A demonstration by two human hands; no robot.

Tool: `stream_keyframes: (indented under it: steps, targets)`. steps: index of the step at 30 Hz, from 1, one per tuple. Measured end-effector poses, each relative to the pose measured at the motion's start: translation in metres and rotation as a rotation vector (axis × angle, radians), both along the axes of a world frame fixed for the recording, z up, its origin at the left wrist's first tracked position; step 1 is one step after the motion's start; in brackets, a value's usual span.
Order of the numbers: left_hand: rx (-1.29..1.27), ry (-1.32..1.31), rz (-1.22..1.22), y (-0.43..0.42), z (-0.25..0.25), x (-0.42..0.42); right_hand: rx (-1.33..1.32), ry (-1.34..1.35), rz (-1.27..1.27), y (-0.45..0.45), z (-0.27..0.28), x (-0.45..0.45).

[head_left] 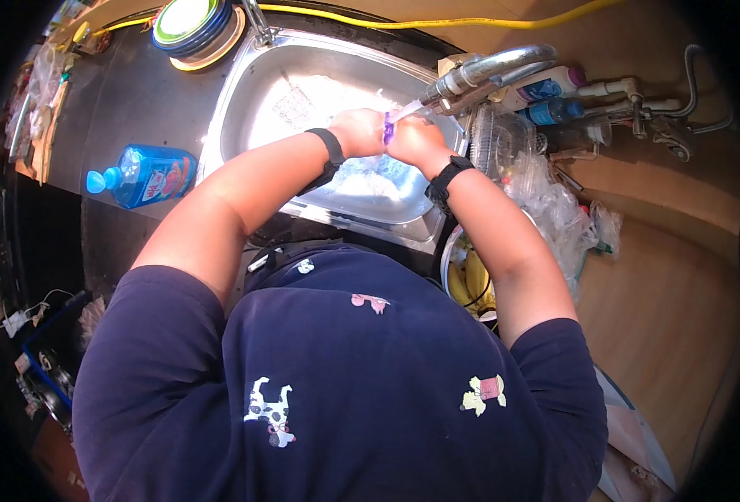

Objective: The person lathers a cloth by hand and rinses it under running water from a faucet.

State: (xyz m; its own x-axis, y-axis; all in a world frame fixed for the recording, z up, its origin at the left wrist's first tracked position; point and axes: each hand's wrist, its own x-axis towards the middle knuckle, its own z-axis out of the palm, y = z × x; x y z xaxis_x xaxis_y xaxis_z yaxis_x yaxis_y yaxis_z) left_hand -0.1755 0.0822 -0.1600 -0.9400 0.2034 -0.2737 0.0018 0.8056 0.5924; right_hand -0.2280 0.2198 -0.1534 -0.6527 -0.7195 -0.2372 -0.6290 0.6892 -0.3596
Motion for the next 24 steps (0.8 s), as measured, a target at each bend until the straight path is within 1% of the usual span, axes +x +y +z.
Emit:
stream_keyframes:
  steps: [2,4,7,8,9,10,11,13,14,17,24]
  targets:
    - [0.009,0.06,-0.002,0.0,0.0,0.001,0.011,-0.054,-0.035,-0.003,0.011,0.003]
    - [-0.06,0.024,-0.028,0.001,0.001,-0.002,0.049,-0.095,-0.053,-0.006,0.023,0.006]
    - [-0.135,0.004,-0.058,-0.001,0.003,-0.006,-0.019,-0.219,-0.013,-0.002,0.014,0.002]
    - [-0.155,0.003,-0.065,-0.002,0.004,-0.006,-0.032,-0.244,-0.037,-0.001,0.008,0.0]
    - [-0.143,0.022,-0.028,-0.004,0.004,-0.007,-0.046,-0.268,-0.062,-0.001,0.0,-0.003]
    - [-0.129,0.04,0.007,-0.005,0.004,-0.007,-0.059,-0.293,-0.088,-0.002,0.003,-0.002]
    - [-0.116,0.058,0.041,-0.006,0.004,-0.006,-0.128,-0.26,-0.129,-0.006,0.007,-0.001]
    - [-0.03,0.188,0.167,-0.01,0.004,-0.002,-0.267,-0.189,-0.21,-0.018,0.018,0.003]
    - [0.014,0.251,0.23,-0.011,0.003,0.0,-0.263,-0.157,-0.28,-0.019,0.011,0.005]
    - [0.045,0.368,0.258,-0.022,-0.008,0.007,-0.181,-0.04,-0.15,-0.027,0.011,0.006]
    - [0.027,0.306,0.347,-0.031,-0.012,0.019,-0.066,-0.009,-0.081,-0.042,0.02,0.011]
